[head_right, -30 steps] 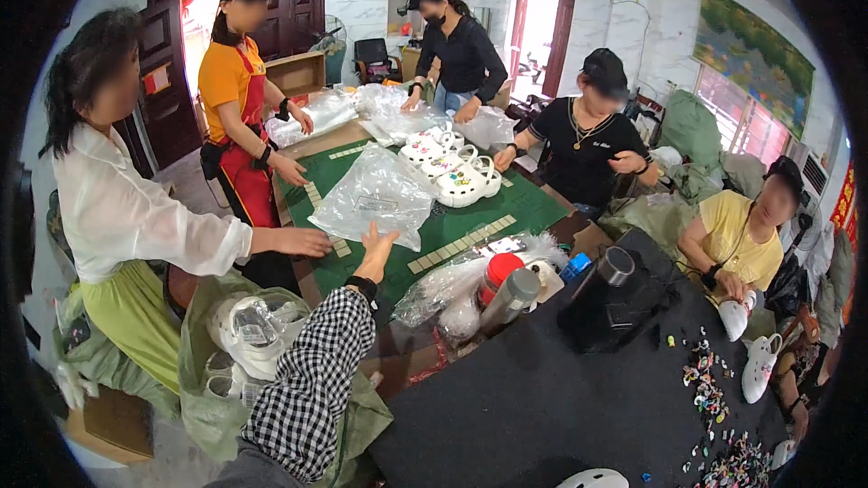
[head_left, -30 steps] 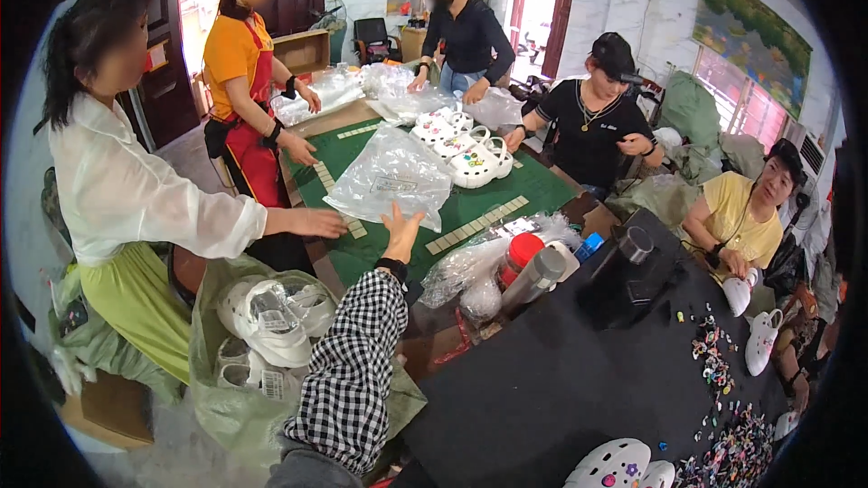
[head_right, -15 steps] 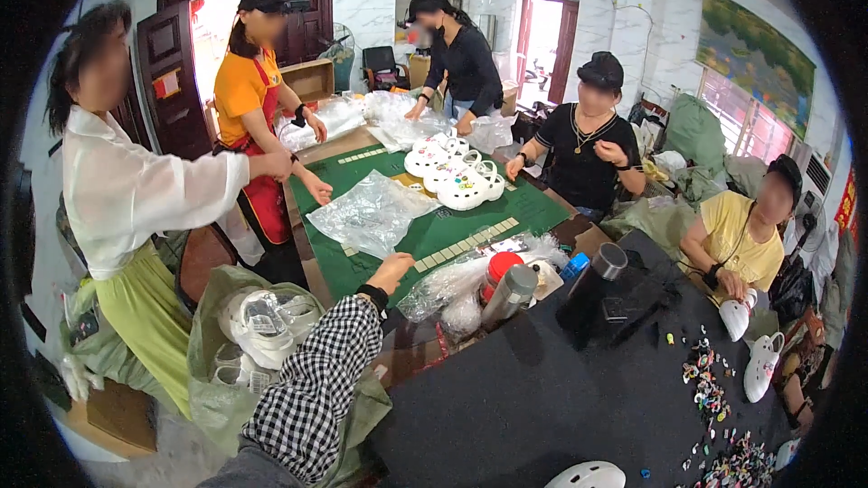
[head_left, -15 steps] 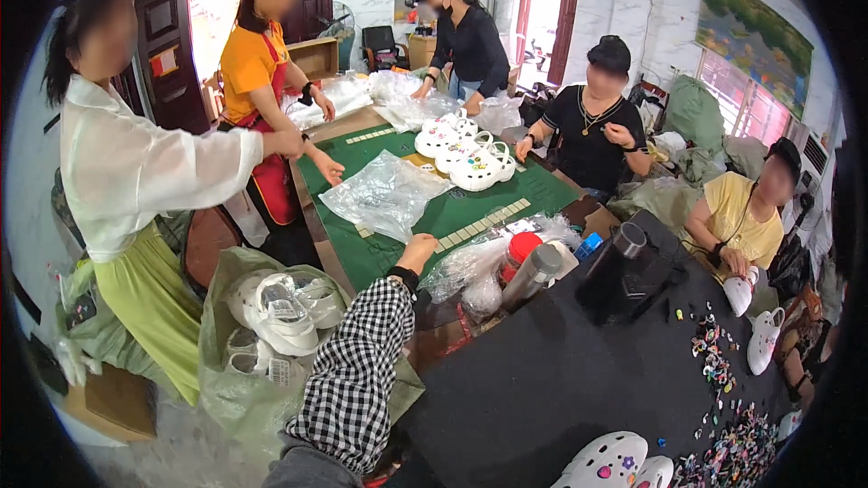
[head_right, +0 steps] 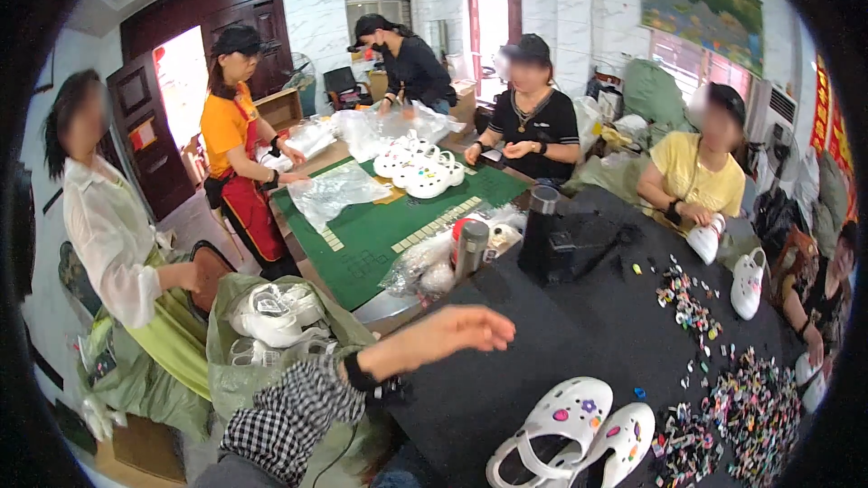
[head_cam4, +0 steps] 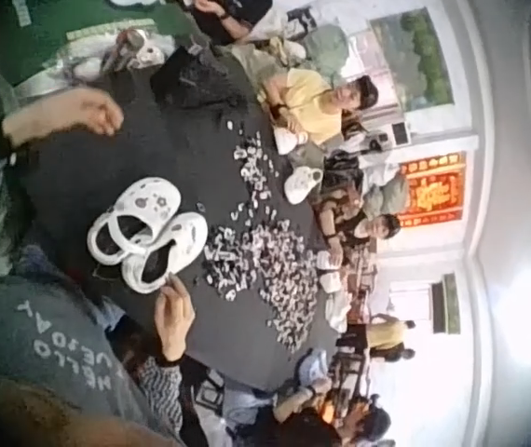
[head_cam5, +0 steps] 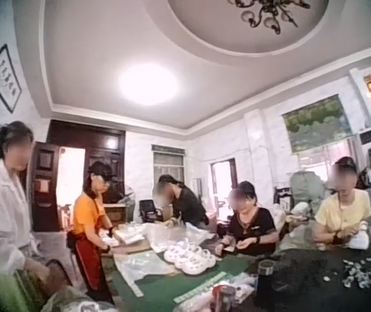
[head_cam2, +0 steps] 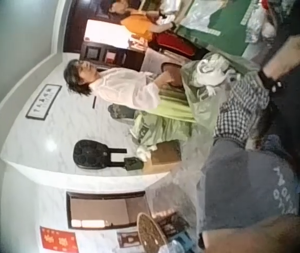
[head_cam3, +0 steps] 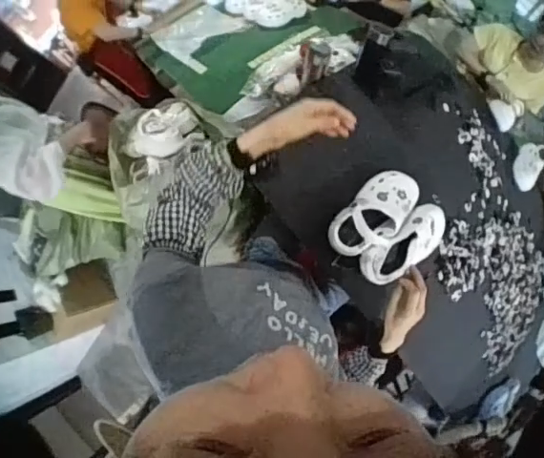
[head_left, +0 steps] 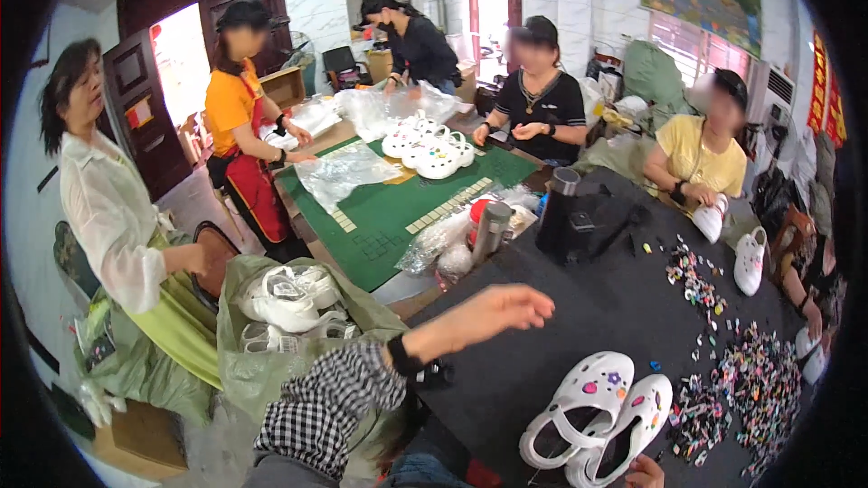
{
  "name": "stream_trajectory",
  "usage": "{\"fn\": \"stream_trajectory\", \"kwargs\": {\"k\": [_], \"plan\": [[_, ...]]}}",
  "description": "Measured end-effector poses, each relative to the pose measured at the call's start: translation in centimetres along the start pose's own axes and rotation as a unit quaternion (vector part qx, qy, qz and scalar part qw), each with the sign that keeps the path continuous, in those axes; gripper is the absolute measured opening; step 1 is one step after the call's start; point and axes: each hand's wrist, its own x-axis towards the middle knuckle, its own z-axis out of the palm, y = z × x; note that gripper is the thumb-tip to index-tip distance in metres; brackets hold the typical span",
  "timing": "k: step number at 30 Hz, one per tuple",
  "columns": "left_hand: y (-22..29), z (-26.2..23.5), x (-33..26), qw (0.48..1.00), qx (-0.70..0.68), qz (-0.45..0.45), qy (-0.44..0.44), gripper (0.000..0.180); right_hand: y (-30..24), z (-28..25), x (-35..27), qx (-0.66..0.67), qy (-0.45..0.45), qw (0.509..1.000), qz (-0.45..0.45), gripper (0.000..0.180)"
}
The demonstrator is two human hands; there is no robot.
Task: The recorder manually attaches decorative plastic charms to white clogs at a shared work table.
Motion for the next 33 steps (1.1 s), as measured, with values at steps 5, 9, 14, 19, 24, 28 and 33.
{"fn": "stream_trajectory", "kwargs": {"k": [5,9,14,19,24,28,33], "plan": [[-1.3,10.5,-4.5,0.983,0.170,0.053,-0.043,0.028,-0.2,1.0,-1.1,0.047,0.020,0.998,0.044,0.003],[-4.2,14.8,-5.9,0.988,0.150,0.039,0.005,0.036,-0.1,2.0,-2.1,0.089,0.040,0.994,0.056,0.006],[-6.3,15.8,-5.0,0.931,0.336,0.146,-0.005,0.049,2.1,4.8,-2.0,0.074,0.079,0.985,0.131,0.008],[-6.7,15.8,-5.4,0.924,0.352,0.151,-0.013,0.058,1.8,4.7,-0.6,0.067,0.034,0.990,0.116,0.024],[-7.7,16.7,-4.8,0.931,0.332,0.150,-0.002,0.064,2.2,5.0,-0.9,-0.003,-0.093,0.991,0.097,0.052],[-8.3,16.8,-4.7,0.933,0.328,0.148,0.014,0.064,2.0,6.0,-0.9,-0.039,-0.094,0.990,0.096,0.049],[-8.9,16.5,-4.7,0.931,0.332,0.152,0.024,0.059,2.2,6.1,-1.1,-0.018,-0.089,0.993,0.080,0.044]]}}
